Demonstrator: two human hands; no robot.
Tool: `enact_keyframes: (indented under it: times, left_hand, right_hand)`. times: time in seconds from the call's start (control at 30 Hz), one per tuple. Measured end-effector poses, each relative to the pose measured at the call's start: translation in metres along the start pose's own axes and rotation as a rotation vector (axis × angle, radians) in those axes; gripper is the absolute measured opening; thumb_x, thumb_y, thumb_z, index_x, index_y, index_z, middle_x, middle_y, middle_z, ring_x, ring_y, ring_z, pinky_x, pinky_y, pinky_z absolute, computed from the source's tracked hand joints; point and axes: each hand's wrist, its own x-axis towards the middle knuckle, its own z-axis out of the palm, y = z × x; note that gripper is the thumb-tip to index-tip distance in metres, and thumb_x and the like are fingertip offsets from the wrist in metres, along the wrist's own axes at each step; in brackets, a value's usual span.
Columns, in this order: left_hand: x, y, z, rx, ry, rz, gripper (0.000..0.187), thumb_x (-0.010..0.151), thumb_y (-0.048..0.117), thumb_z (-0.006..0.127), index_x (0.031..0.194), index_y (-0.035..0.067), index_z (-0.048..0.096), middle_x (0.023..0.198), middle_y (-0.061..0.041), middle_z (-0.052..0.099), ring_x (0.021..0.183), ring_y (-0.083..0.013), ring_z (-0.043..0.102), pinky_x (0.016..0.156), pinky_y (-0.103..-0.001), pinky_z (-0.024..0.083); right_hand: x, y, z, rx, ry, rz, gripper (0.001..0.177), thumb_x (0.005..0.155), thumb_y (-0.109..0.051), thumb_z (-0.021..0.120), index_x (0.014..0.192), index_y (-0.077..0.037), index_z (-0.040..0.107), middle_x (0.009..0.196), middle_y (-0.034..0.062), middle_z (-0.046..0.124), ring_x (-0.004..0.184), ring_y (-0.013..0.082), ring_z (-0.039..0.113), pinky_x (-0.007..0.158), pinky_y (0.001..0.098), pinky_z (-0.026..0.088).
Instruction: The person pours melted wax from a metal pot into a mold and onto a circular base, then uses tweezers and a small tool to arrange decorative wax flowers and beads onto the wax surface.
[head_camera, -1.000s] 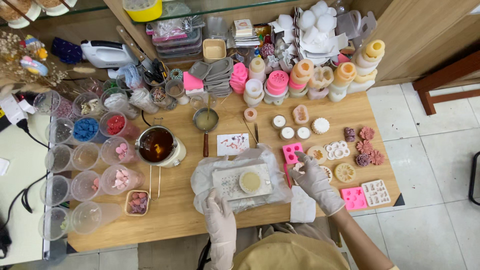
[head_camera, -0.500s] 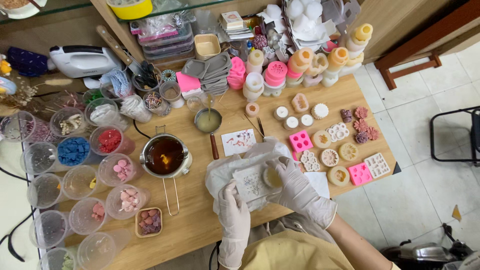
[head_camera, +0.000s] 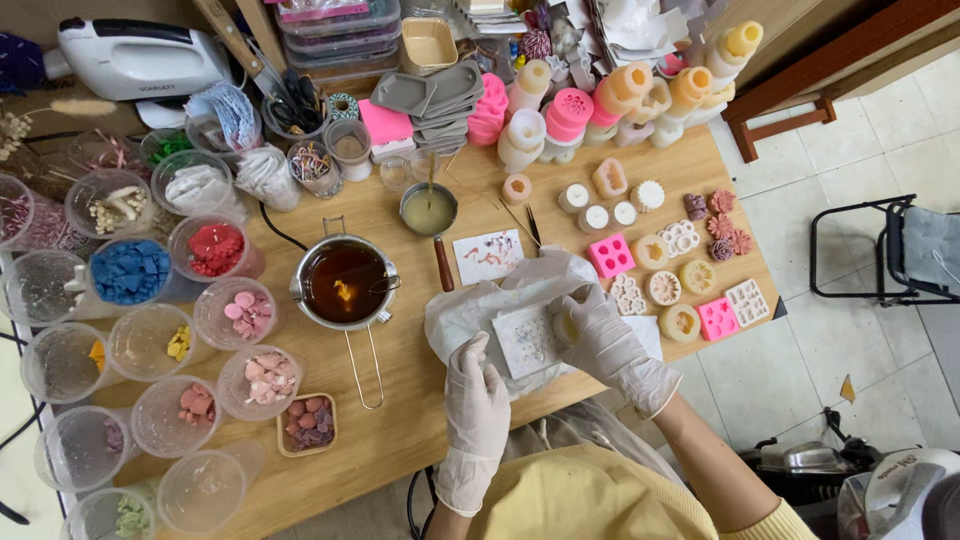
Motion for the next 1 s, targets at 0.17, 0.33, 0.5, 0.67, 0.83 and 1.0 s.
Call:
enact_keyframes:
  times: [0.17, 0.33, 0.5, 0.67, 0.83, 1.0]
  left_hand:
    - [-0.002, -0.006, -0.006, 0.001, 0.002, 0.004, 0.046, 0.090, -0.009, 0.054, 0.135, 0.002, 0.052, 0.133, -0.018, 0.060, 0.124, -0.0363, 0.059, 0.101, -0.042, 0.051]
    - [-0.002, -0.012, -0.011, 0.016, -0.022, -0.010, 0.043, 0.092, -0.006, 0.054, 0.134, 0.002, 0.052, 0.133, -0.018, 0.060, 0.125, -0.0361, 0.059, 0.101, -0.042, 0.050]
    - [0.000, -0.014, -0.015, 0.004, -0.036, -0.029, 0.040, 0.093, -0.005, 0.053, 0.133, 0.002, 0.052, 0.133, -0.018, 0.060, 0.123, -0.0357, 0.060, 0.100, -0.041, 0.051]
    - [0.001, -0.017, -0.016, 0.003, -0.017, -0.027, 0.043, 0.093, -0.005, 0.053, 0.135, 0.002, 0.051, 0.132, -0.020, 0.059, 0.122, -0.0370, 0.059, 0.100, -0.043, 0.051]
    - [0.001, -0.019, -0.019, 0.007, -0.018, -0.038, 0.044, 0.092, -0.004, 0.054, 0.135, 0.003, 0.051, 0.130, -0.019, 0.059, 0.120, -0.0373, 0.059, 0.099, -0.044, 0.050]
    - [0.002, -0.019, -0.019, 0.023, -0.025, -0.039, 0.044, 0.093, -0.003, 0.054, 0.136, 0.003, 0.051, 0.129, -0.019, 0.060, 0.119, -0.0378, 0.059, 0.099, -0.045, 0.049]
  right_hand:
    - [0.006, -0.002, 0.002, -0.066, -0.013, 0.038, 0.063, 0.058, -0.009, 0.086, 0.117, -0.008, 0.063, 0.123, 0.0223, 0.054, 0.114, 0.0423, 0.055, 0.100, 0.0449, 0.048]
    - [0.006, -0.004, 0.003, -0.069, -0.026, 0.068, 0.065, 0.054, -0.010, 0.088, 0.115, -0.009, 0.064, 0.121, 0.0219, 0.054, 0.112, 0.0427, 0.055, 0.098, 0.0445, 0.049]
    - [0.007, -0.008, 0.001, -0.084, -0.049, 0.116, 0.065, 0.055, -0.011, 0.086, 0.117, -0.011, 0.065, 0.124, 0.0208, 0.054, 0.110, 0.0417, 0.058, 0.098, 0.0439, 0.050]
    - [0.006, -0.008, 0.005, -0.122, -0.042, 0.112, 0.066, 0.058, -0.014, 0.086, 0.119, -0.010, 0.063, 0.123, 0.0222, 0.051, 0.109, 0.0432, 0.056, 0.095, 0.0449, 0.050]
    - [0.005, -0.002, 0.008, -0.080, -0.025, 0.095, 0.064, 0.059, -0.014, 0.085, 0.119, -0.011, 0.063, 0.123, 0.0217, 0.050, 0.109, 0.0418, 0.057, 0.095, 0.0440, 0.051]
    - [0.005, -0.002, 0.007, -0.090, -0.031, 0.086, 0.064, 0.057, -0.013, 0.086, 0.117, -0.010, 0.063, 0.125, 0.0214, 0.049, 0.110, 0.0415, 0.057, 0.095, 0.0445, 0.051]
